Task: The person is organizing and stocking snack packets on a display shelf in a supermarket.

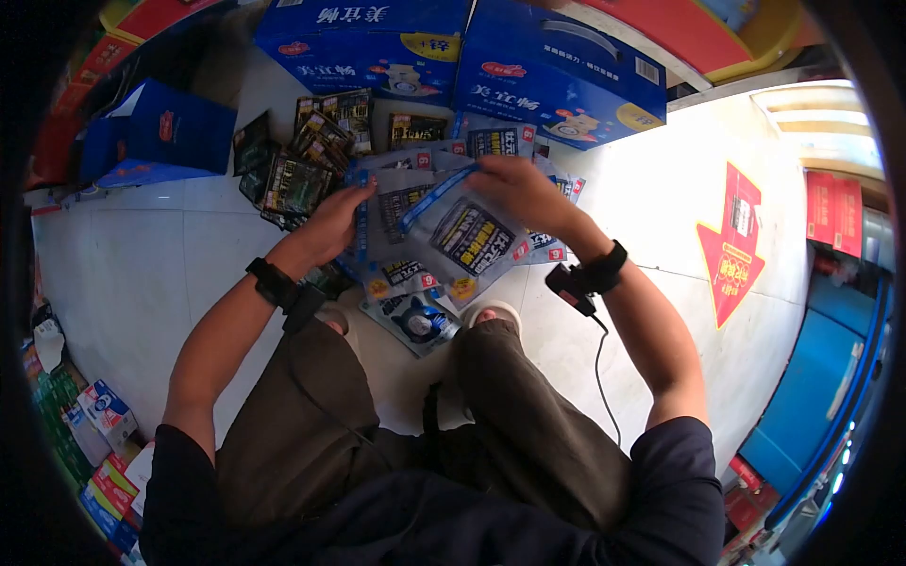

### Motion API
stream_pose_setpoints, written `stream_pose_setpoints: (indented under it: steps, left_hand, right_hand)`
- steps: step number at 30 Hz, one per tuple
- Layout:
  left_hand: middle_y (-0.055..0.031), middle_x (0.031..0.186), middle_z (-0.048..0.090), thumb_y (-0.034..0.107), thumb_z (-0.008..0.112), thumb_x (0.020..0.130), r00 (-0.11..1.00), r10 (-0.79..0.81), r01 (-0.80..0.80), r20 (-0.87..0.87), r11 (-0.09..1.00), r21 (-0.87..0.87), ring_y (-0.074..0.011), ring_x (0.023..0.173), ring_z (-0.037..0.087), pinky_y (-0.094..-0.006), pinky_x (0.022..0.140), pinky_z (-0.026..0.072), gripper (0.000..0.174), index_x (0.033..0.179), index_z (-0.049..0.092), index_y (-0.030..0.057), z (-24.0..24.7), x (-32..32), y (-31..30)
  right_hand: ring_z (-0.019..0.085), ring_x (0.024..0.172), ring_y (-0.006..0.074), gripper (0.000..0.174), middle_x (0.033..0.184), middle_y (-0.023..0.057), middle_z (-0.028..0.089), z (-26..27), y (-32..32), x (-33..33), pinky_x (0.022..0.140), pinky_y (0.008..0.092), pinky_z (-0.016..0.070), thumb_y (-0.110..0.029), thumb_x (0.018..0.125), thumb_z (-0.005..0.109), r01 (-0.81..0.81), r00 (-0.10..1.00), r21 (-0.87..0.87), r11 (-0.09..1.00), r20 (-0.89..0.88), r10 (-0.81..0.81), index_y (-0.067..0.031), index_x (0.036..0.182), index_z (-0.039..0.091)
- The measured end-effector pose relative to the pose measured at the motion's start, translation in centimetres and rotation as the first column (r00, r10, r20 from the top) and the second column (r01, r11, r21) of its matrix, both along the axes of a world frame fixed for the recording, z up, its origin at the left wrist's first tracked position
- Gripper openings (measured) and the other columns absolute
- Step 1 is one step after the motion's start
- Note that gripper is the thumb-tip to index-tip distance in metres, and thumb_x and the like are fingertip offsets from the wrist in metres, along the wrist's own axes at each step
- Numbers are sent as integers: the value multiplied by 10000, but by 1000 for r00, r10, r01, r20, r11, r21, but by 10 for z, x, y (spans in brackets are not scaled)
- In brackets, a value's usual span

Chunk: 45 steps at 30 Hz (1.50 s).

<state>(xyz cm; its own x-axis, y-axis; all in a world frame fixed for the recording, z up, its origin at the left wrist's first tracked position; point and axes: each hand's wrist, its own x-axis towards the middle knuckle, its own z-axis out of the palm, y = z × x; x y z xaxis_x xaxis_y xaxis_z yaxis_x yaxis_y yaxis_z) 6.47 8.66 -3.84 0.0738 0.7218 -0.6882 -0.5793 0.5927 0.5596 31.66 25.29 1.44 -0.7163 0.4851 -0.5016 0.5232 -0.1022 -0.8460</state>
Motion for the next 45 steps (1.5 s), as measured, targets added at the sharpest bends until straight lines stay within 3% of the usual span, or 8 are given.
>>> stream_pose_setpoints:
  steps: [3, 5, 10, 16, 22, 36, 40, 45]
  left_hand:
    - [-51, 1087, 659, 283, 581, 1000, 963, -112, 101, -243, 993, -57, -113, 993, 604, -303, 857, 497, 331, 1192, 612, 15, 8, 6, 6]
    - [-40, 1034, 670, 265, 613, 981, 917, -122, 178, -380, 977, 115, -99, 957, 600, -291, 838, 489, 288, 1136, 647, 25, 2, 10, 5]
    - [-6, 928, 685, 210, 693, 920, 695, -34, 351, -718, 888, 297, -70, 879, 590, -264, 806, 478, 192, 1013, 712, 43, 5, 16, 14]
    - [-13, 1090, 649, 222, 707, 901, 941, -192, 252, -280, 947, 200, -69, 985, 569, -258, 871, 473, 368, 1190, 616, 13, 6, 19, 9]
    - [-89, 1302, 542, 209, 765, 849, 627, -229, 548, -744, 809, 213, -182, 1190, 521, -331, 1018, 424, 747, 1438, 358, -9, -6, 34, 5]
    - [-101, 1335, 523, 94, 743, 864, 978, -115, 147, -173, 971, 187, -231, 1247, 509, -372, 1035, 435, 698, 1436, 343, 61, -12, 23, -5]
    - [-103, 1325, 530, 82, 725, 878, 976, -138, 173, -166, 961, 215, -229, 1227, 532, -388, 1013, 472, 677, 1437, 343, 81, 13, 44, 8]
    - [-93, 1284, 567, 55, 730, 855, 963, 33, -62, 266, 993, 104, -227, 1144, 601, -404, 947, 539, 657, 1411, 382, 91, 15, 41, 7]
  right_hand:
    - [614, 974, 310, 162, 1082, 167, 627, -6, -19, -28, 878, 399, 492, -186, 955, 601, -213, 976, 325, 921, 18, 219, -40, 986, 662]
    - [579, 1033, 349, 183, 1073, 189, 599, -23, -33, -37, 906, 424, 470, -184, 909, 652, -150, 920, 791, 594, -108, 376, -22, 994, 658]
    - [580, 1031, 370, 185, 1040, 171, 584, -17, -40, -49, 882, 433, 473, -163, 859, 697, -285, 905, 592, 754, -93, 415, -8, 948, 649]
    - [617, 866, 375, 153, 933, 167, 598, -34, -50, -41, 746, 409, 489, -124, 841, 709, -68, 965, 540, 839, -179, 194, -4, 907, 641]
    - [614, 831, 361, 170, 901, 169, 601, -54, -60, -40, 721, 416, 478, -136, 838, 720, 148, 973, 523, 839, -229, -29, 1, 893, 636]
    - [486, 1245, 231, 736, 1352, 145, 507, -33, -77, 24, 1042, 370, 406, -390, 975, 598, 477, 859, -185, 860, -110, -500, -24, 1492, 225]
    - [598, 1070, 189, 580, 1244, 110, 545, -55, -98, -7, 902, 346, 525, -358, 968, 594, 485, 569, -757, 437, -106, -815, -98, 1406, 316]
    - [628, 1004, 198, 676, 1171, 141, 577, -36, -72, -15, 844, 344, 550, -383, 957, 607, 448, 692, -623, 642, -213, -689, -70, 1425, 233]
